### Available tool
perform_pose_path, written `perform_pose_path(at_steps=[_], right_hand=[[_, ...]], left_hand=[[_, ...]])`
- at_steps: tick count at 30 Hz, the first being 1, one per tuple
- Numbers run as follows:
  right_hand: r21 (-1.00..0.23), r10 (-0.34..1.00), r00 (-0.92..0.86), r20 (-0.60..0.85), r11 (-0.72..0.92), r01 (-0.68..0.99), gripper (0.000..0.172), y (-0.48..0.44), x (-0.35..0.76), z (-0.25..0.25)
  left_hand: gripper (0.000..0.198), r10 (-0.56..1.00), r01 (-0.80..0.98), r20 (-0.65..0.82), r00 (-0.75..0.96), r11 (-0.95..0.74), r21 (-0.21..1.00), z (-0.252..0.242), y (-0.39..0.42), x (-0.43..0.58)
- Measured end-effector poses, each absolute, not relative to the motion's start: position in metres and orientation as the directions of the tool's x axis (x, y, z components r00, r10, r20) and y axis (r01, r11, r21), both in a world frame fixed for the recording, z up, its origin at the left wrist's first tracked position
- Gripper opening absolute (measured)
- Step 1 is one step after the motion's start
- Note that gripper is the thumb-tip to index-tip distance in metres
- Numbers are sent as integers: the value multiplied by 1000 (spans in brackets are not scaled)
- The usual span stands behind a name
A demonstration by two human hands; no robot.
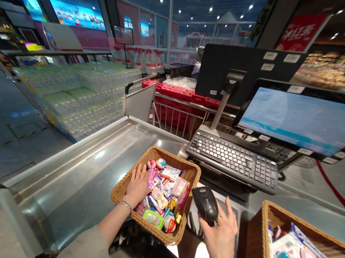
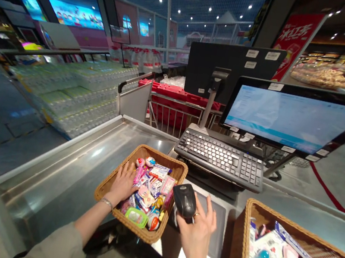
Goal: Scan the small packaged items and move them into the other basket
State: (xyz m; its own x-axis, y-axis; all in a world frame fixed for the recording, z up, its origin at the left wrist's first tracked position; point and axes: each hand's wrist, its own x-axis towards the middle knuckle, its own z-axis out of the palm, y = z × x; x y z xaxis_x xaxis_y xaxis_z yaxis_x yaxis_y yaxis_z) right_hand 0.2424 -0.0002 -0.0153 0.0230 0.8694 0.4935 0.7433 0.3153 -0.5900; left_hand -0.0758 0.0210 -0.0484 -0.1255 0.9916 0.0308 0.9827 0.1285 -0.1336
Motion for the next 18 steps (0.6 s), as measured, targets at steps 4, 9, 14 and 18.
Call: perform_pose_path(at_steps=[4, 9, 14, 18], right_hand=[[-595, 872, 36, 489, 303, 745, 40, 2, 243, -16], [-587, 874, 17, 486, 312, 747, 42, 4, 242, -17], [-576, 868, -3, 497, 332, 747, 40, 5, 241, -17], [-582, 867, 1, 498, 334, 742, 39, 4, 241, -17]], left_hand=[[71, 994, 985, 25, -106, 108, -136, -50, 25, -80], [69, 995, 985, 47, -92, 97, -141, -49, 29, -81], [49, 992, 991, 92, -83, 92, -100, -46, 32, -82], [38, 990, 993, 117, -75, 85, -81, -42, 30, -82]])
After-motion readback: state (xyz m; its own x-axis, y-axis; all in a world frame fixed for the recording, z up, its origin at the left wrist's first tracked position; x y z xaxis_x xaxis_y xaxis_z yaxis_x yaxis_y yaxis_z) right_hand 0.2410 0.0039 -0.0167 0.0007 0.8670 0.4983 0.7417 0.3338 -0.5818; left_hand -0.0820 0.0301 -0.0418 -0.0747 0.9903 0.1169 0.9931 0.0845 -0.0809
